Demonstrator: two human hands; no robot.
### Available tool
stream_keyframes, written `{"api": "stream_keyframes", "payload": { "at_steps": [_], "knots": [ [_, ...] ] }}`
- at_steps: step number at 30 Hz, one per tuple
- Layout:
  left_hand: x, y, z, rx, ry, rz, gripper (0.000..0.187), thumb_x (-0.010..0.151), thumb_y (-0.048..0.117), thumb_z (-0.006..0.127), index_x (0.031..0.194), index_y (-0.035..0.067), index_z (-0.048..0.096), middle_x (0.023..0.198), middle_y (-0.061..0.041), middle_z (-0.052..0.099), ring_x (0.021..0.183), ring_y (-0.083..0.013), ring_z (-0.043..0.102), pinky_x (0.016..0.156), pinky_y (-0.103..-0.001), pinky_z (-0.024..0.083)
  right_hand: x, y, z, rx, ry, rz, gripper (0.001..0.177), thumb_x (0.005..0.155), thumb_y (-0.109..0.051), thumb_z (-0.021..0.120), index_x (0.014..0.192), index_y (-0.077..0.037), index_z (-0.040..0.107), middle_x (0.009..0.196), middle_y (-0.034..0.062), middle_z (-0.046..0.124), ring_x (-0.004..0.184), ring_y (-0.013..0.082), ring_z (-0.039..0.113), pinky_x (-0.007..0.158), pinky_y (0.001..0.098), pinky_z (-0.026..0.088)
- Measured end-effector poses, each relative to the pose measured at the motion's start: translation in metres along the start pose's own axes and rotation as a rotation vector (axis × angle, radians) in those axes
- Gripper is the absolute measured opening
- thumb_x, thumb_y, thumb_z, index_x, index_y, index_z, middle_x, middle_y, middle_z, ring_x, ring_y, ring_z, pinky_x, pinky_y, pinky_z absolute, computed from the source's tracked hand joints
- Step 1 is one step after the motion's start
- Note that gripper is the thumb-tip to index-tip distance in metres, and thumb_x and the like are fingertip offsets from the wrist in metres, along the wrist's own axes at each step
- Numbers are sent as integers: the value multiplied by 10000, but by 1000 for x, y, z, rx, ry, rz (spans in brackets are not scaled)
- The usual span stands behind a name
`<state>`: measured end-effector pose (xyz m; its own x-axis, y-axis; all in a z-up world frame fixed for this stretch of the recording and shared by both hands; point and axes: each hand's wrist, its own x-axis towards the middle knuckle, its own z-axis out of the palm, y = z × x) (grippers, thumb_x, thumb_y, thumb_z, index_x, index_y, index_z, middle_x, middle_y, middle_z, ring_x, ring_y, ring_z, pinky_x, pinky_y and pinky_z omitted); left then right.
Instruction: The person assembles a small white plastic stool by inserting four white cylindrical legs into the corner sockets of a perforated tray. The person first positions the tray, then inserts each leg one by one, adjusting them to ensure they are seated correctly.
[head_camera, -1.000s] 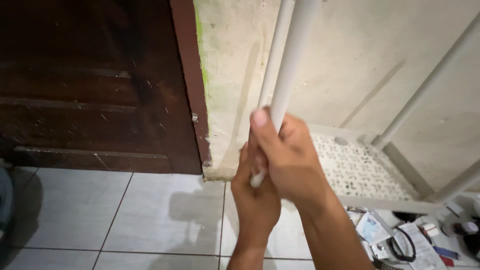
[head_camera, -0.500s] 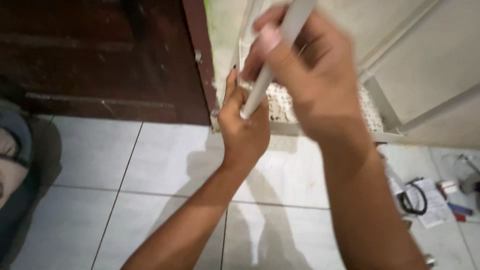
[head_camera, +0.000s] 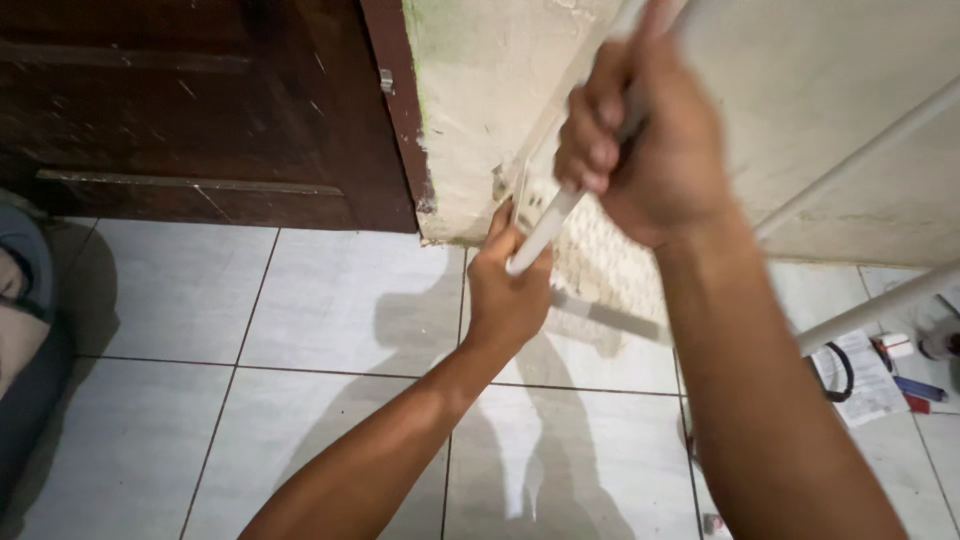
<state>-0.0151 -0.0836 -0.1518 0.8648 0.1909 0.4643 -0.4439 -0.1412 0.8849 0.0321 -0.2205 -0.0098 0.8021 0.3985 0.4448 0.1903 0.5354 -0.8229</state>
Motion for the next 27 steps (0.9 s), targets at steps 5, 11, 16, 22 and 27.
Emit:
{"api": "stream_keyframes", "payload": {
  "at_steps": [5,11,16,22,27],
  "knots": [
    [-33,-26,-8,-92,-61,-262,183,939,67,642,814,-30,550,1379,-316,623,903,-212,633,755,-335,529,-2,46,31,-302,521,60,499,1089,-499,547,767,-140,419,578,-16,374,427,115,354,391,327,359],
    [-39,-41,-10,26,-40,15,127,927,2,673,862,-51,578,1347,-330,569,1154,-211,629,950,-320,491,-5,51,31,-293,643,-109,403,1008,-402,625,738,-155,456,580,-15,468,415,108,395,395,302,369],
    [-40,-42,-11,-41,-151,-121,165,934,12,669,830,-56,561,1258,-270,653,1003,-210,623,911,-314,515,-18,25,-22,385,-94,149,488,1095,-429,589,751,-121,432,560,-10,374,475,130,385,507,321,347],
    [-45,-44,6,-124,-111,-268,137,947,20,611,1079,-9,629,1155,-204,669,895,-135,589,764,-287,492,-2,59,20,-275,773,-34,362,1012,-379,595,745,-172,467,514,-51,391,398,100,349,351,286,290],
    [-42,-46,4,-190,-91,-172,148,990,18,603,876,-76,591,1248,-165,640,812,-108,552,697,-273,495,-4,58,7,-160,361,26,356,1021,-371,632,782,-152,484,602,-17,447,489,149,422,461,329,394]
  ]
}}
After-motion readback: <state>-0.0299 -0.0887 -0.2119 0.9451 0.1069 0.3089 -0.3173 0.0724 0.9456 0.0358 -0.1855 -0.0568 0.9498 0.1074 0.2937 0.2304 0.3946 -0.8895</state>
